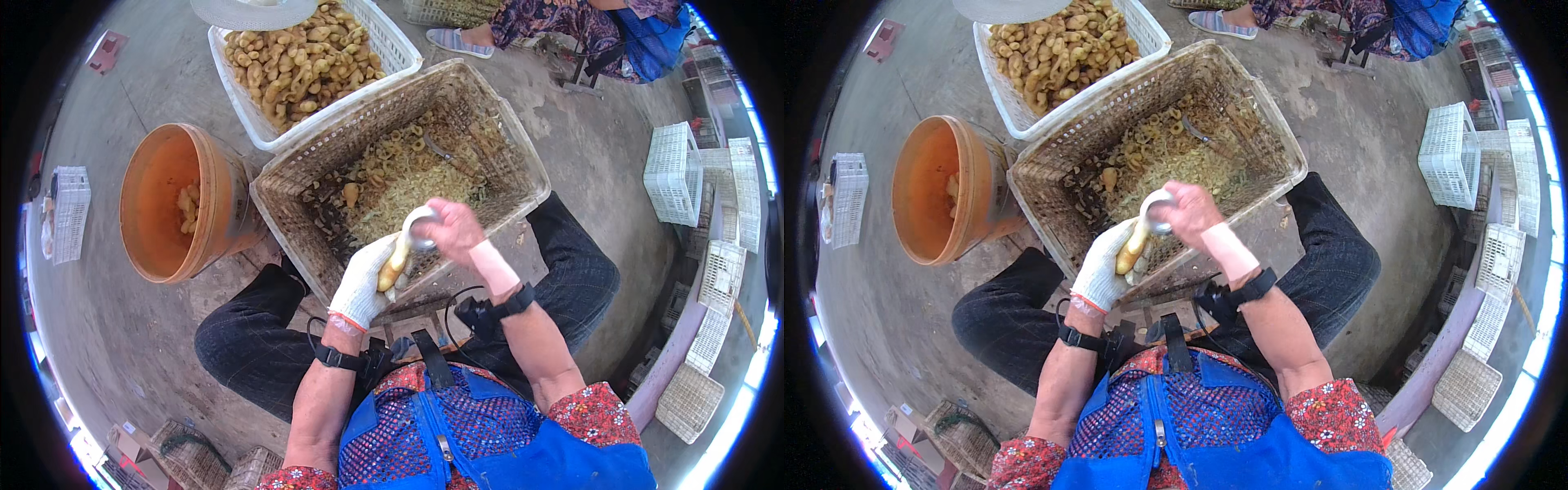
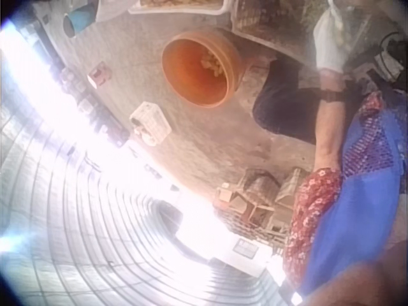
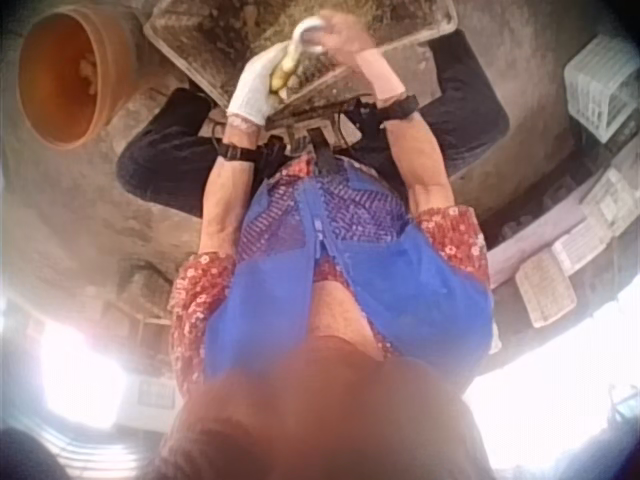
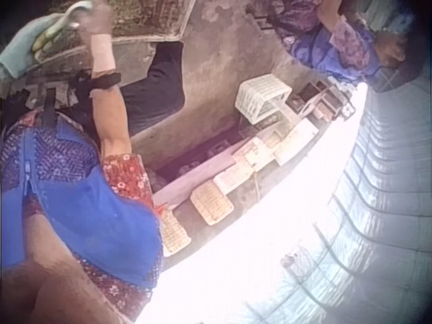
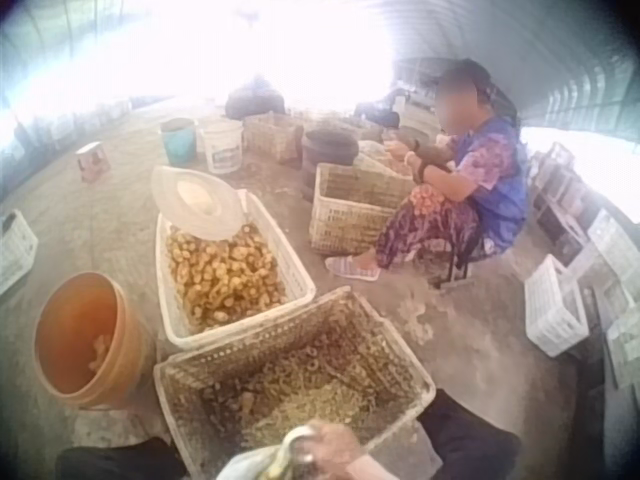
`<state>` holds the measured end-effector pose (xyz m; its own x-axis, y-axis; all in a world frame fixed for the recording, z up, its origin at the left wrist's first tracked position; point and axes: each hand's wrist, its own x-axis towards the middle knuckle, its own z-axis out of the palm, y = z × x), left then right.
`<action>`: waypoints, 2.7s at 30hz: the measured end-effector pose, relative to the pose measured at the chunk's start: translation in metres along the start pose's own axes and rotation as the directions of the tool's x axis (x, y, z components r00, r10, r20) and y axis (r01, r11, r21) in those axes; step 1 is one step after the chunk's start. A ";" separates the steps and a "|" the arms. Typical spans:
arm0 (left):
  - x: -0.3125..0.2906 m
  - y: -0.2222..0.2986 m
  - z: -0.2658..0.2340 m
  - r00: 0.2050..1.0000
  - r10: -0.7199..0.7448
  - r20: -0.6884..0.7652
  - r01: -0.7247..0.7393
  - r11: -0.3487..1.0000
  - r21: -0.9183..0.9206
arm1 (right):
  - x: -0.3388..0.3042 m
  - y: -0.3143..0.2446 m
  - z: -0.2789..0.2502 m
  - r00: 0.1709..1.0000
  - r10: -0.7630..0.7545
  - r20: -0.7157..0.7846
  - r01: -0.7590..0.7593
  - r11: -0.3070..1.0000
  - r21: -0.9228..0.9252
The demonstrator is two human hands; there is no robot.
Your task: The person scrapes the skin off ginger roots using a metal lid. The person handles the roots one by one, scraping the surface over a basket and placing the cleaned pieces into a separate orange bucket.
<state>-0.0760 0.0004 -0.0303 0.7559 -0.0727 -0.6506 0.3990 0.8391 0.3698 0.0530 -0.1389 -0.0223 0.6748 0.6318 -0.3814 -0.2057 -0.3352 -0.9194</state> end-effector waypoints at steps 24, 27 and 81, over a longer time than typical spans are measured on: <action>0.007 0.001 -0.003 1.000 0.010 0.013 -0.005 0.946 -0.325 | 0.018 0.048 -0.059 0.880 -0.062 -0.470 -0.163 0.891 -0.423; 0.006 0.002 0.006 1.000 0.003 0.001 -0.002 0.953 -0.302 | 0.004 0.009 -0.031 0.928 0.105 -0.358 -0.123 0.992 -0.029; 0.013 -0.009 0.000 1.000 0.004 0.009 -0.001 0.958 -0.287 | -0.006 -0.004 -0.015 0.978 0.075 -0.196 -0.042 0.985 0.167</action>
<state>-0.0696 -0.0080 -0.0420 0.7625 -0.0741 -0.6427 0.2322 0.9586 0.1650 0.0605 -0.1522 -0.0146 0.7830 0.4559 -0.4231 -0.3497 -0.2398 -0.9056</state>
